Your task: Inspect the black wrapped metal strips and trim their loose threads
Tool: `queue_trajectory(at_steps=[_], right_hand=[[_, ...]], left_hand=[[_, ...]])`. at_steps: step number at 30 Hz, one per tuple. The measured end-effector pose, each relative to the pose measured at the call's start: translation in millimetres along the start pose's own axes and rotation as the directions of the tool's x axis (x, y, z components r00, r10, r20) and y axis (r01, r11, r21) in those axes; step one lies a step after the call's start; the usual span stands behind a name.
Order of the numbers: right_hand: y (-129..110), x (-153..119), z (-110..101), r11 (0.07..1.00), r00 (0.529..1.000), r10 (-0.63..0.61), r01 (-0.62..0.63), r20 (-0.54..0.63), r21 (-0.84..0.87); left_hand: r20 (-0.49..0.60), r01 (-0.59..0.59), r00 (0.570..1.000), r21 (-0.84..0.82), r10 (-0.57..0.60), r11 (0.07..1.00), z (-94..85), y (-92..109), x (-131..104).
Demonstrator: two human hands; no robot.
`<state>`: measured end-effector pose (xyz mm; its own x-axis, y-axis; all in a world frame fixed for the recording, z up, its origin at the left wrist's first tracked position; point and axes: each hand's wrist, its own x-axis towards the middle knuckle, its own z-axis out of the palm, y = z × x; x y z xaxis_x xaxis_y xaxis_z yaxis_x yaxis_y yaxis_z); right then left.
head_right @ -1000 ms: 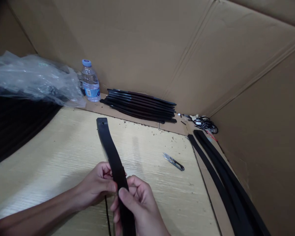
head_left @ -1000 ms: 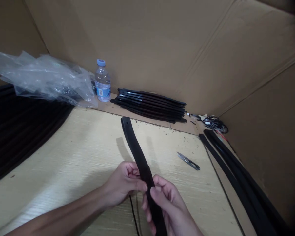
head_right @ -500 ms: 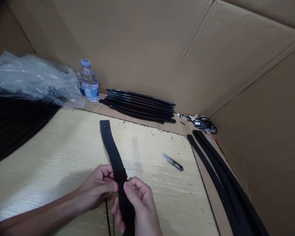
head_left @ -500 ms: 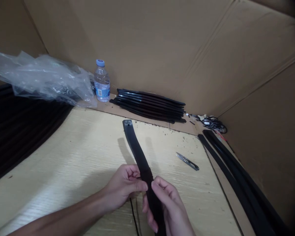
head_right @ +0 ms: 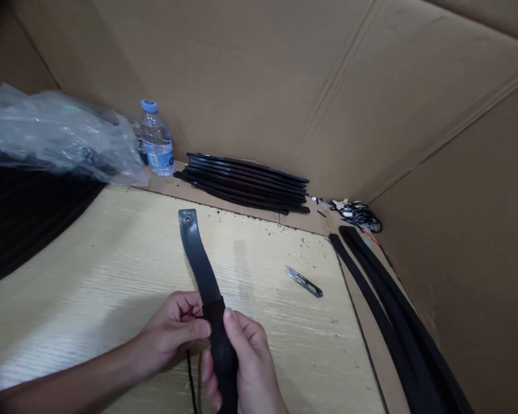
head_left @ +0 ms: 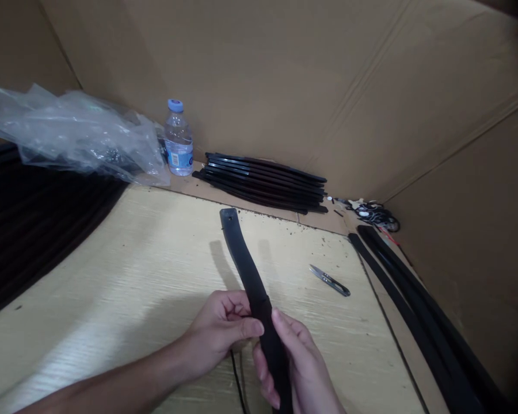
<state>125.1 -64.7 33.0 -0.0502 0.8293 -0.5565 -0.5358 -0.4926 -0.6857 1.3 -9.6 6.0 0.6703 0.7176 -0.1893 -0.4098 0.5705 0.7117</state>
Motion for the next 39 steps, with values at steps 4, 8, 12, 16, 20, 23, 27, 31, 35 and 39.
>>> queue_trajectory(at_steps=[4, 8, 12, 16, 20, 23, 27, 31, 35, 39], right_hand=[[-6, -4, 2, 0.991, 0.997, -0.032, 0.023, 0.067, 0.131], [-14, -5, -4, 0.996, 0.985, -0.087, 0.081, 0.149, 0.044], [-15, -2, -9, 0.996, 0.987, -0.079, 0.074, 0.138, 0.042], [-10, -1, -7, 0.997, 0.992, -0.054, 0.047, 0.115, 0.058], [-4, 0, -10, 0.999, 0.980, 0.012, -0.019, 0.199, 0.031], [-1, 2, -13, 0.999, 0.951, 0.035, -0.032, 0.307, -0.013], [-2, -1, -11, 0.998, 0.931, 0.030, -0.008, 0.365, -0.062], [-7, -4, -4, 0.999, 0.966, 0.027, -0.036, 0.256, 0.034], [-9, 1, -4, 0.987, 0.980, -0.006, -0.026, 0.200, 0.158], [-7, 4, -8, 0.993, 0.986, -0.020, 0.000, 0.167, 0.119]], left_hand=[[-0.015, 0.013, 1.000, -0.073, -0.014, 0.997, 0.1, 1, 0], [-0.086, -0.007, 0.996, -0.028, 0.004, 1.000, -0.9, 9, 2], [-0.148, 0.008, 0.989, 0.017, -0.006, 1.000, -1.4, 15, 4], [-0.101, 0.048, 0.993, -0.053, -0.053, 0.997, -3.3, 15, 6], [-0.066, 0.066, 0.996, 0.000, -0.066, 0.998, -6.9, 13, 7], [-0.041, 0.081, 0.996, 0.027, -0.080, 0.996, -9.3, 12, 6], [-0.033, 0.083, 0.996, 0.048, -0.082, 0.995, -9.8, 12, 5], [-0.075, 0.071, 0.995, 0.044, -0.067, 0.997, -7.5, 17, 5], [-0.220, 0.032, 0.975, 0.077, -0.014, 0.997, -5.9, 21, 7], [-0.262, 0.001, 0.965, 0.127, 0.032, 0.992, -7.0, 20, 10]])
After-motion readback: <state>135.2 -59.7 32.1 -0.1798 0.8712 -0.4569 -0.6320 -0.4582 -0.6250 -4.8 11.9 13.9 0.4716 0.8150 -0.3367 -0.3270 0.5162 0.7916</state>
